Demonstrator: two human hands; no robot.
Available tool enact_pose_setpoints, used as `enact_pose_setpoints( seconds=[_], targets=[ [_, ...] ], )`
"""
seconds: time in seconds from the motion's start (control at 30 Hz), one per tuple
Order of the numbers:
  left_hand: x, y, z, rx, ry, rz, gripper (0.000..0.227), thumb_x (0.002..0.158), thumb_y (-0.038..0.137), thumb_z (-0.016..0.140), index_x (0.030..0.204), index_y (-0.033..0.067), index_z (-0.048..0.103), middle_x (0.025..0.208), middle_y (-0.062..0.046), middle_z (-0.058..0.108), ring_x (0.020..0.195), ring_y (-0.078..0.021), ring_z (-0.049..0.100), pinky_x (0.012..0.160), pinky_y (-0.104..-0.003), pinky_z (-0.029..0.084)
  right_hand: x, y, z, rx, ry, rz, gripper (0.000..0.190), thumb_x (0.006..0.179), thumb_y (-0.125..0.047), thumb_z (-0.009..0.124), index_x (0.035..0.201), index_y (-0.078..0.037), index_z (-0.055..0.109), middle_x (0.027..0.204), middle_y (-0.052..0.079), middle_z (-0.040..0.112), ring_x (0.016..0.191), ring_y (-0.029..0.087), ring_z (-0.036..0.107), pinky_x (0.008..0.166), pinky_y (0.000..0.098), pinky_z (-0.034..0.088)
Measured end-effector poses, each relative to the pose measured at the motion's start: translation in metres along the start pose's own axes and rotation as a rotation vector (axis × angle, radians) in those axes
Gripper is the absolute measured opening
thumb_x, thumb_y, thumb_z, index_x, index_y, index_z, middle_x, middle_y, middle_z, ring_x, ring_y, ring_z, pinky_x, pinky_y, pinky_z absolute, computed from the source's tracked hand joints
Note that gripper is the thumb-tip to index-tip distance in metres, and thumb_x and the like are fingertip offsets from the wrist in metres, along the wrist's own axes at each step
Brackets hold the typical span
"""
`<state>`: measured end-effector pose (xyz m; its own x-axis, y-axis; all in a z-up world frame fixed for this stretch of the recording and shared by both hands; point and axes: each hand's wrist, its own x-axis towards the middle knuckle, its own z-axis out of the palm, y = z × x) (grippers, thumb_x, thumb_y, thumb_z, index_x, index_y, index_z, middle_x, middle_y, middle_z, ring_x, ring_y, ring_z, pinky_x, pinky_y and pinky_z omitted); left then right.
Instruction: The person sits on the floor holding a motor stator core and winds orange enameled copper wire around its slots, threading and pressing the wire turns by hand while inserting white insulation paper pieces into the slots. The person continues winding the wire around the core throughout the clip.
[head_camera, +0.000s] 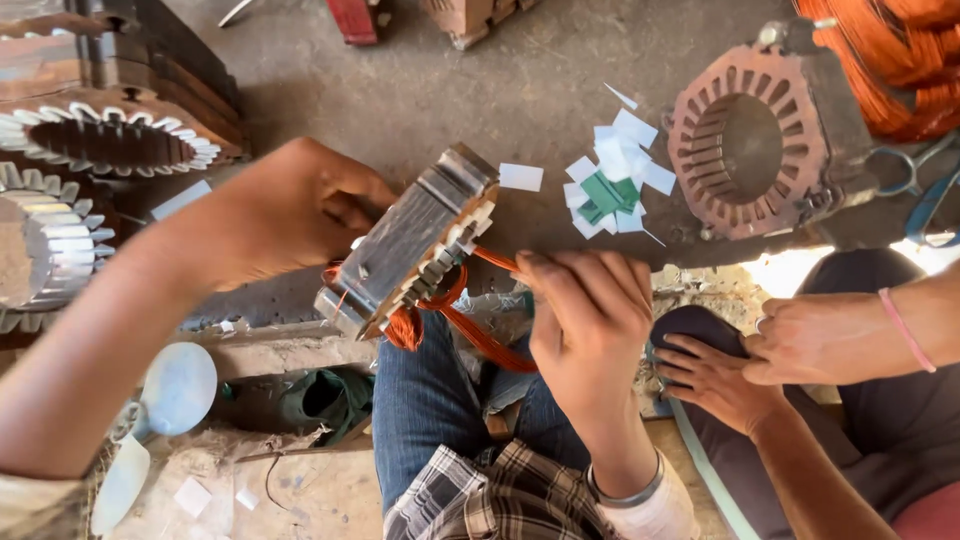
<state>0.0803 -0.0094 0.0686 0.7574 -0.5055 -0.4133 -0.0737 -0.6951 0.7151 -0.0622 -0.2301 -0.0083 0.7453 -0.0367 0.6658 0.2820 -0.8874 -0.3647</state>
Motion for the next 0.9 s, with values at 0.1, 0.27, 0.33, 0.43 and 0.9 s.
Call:
enact_pose_setpoints(
  seconds=[0.1,0.27,0.33,0.43,0.9],
  targets=[
    [0.004,-0.006,-0.003,-0.100,-0.069,-0.083,0.034,0.073,-0.002,0.084,0.107,0.0030,0.080,0.099,-0.017,0.080,0.080,-0.0260,0.079,0.076,-0.037,0.063,0.004,-0.001,0.000,0.044,0.006,-0.025,0.020,0.086,0.003,0.071,0.103,-0.007,0.074,0.098,0.003,0.074,0.087,0.020,0.065,0.082,0.0349,0.044],
    [0.016,-0.003,0.003,0.279,0.040,-0.022,0.047,0.083,-0.005,0.071,0.123,0.0183,0.077,0.120,-0.006,0.076,0.087,-0.0199,0.077,0.078,-0.033,0.062,0.001,0.001,-0.003,0.003,-0.011,-0.007,0.019,0.087,0.000,0.073,0.104,-0.008,0.076,0.097,0.001,0.073,0.089,0.021,0.065,0.082,0.0370,0.043],
    [0.006,0.023,0.002,0.327,0.024,-0.215,0.048,0.088,-0.005,0.068,0.128,0.0216,0.074,0.122,-0.004,0.074,0.084,-0.0229,0.075,0.074,-0.035,0.064,0.005,-0.012,-0.009,-0.015,-0.028,-0.001,0.015,0.090,-0.003,0.075,0.104,-0.008,0.076,0.098,0.002,0.073,0.092,0.021,0.065,0.084,0.0373,0.044],
    [0.001,0.037,0.000,0.473,0.018,-0.032,0.035,0.090,0.010,0.074,0.120,0.0257,0.077,0.107,-0.004,0.078,0.083,-0.0202,0.079,0.079,-0.034,0.063,0.019,-0.038,-0.020,0.026,0.122,-0.183,0.023,0.084,-0.015,0.075,0.104,-0.004,0.073,0.104,0.009,0.072,0.097,0.027,0.064,0.087,0.0403,0.047],
    [0.038,-0.014,0.002,-0.105,-0.153,0.593,0.056,0.076,-0.014,0.061,0.128,0.0063,0.071,0.125,-0.008,0.076,0.107,-0.0185,0.075,0.096,-0.033,0.060,0.009,-0.023,0.012,0.039,-0.017,-0.039,0.013,0.089,0.004,0.072,0.099,-0.004,0.073,0.092,0.006,0.070,0.079,0.023,0.064,0.071,0.0356,0.053]
  ],
)
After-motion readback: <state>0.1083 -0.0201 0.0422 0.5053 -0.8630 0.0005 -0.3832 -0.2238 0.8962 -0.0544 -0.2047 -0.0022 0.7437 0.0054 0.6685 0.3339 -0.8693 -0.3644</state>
